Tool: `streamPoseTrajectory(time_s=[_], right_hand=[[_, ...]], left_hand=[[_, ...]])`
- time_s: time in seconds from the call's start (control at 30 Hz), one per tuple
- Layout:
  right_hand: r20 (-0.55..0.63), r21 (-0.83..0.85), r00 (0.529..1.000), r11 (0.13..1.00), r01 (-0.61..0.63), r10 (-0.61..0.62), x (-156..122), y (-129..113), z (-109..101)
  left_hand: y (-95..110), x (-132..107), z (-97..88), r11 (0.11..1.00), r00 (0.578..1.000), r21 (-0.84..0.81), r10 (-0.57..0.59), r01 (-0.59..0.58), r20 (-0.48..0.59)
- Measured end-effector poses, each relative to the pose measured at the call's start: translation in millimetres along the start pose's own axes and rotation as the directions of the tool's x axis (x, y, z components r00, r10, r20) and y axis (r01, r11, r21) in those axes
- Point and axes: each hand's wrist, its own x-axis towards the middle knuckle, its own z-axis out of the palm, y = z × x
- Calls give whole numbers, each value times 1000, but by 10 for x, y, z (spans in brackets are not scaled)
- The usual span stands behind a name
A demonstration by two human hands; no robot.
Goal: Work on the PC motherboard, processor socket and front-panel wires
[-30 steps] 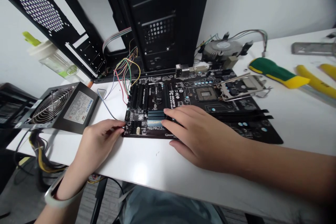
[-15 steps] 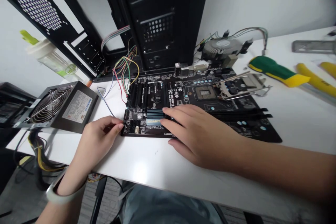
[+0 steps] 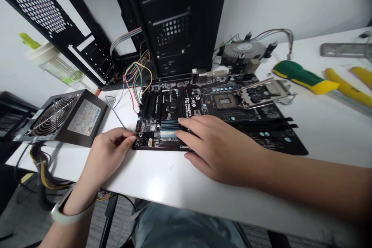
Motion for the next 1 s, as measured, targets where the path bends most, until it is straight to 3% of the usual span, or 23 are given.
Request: streamPoseTrajectory(time_s=[0.4, 0.7, 1.0], right_hand=[[10, 18, 1000, 1000, -3, 3, 3, 10, -15], [15, 2, 1000, 1000, -8, 8, 10, 7, -13], [27, 4, 1000, 1000, -16, 15, 18, 5, -9]], left_hand=[[-88, -29, -9, 993, 995, 62, 103, -102, 2], [-45, -46, 10, 974, 981, 123, 194, -188, -32], [-63, -84, 43, 989, 988, 78, 132, -126, -74]])
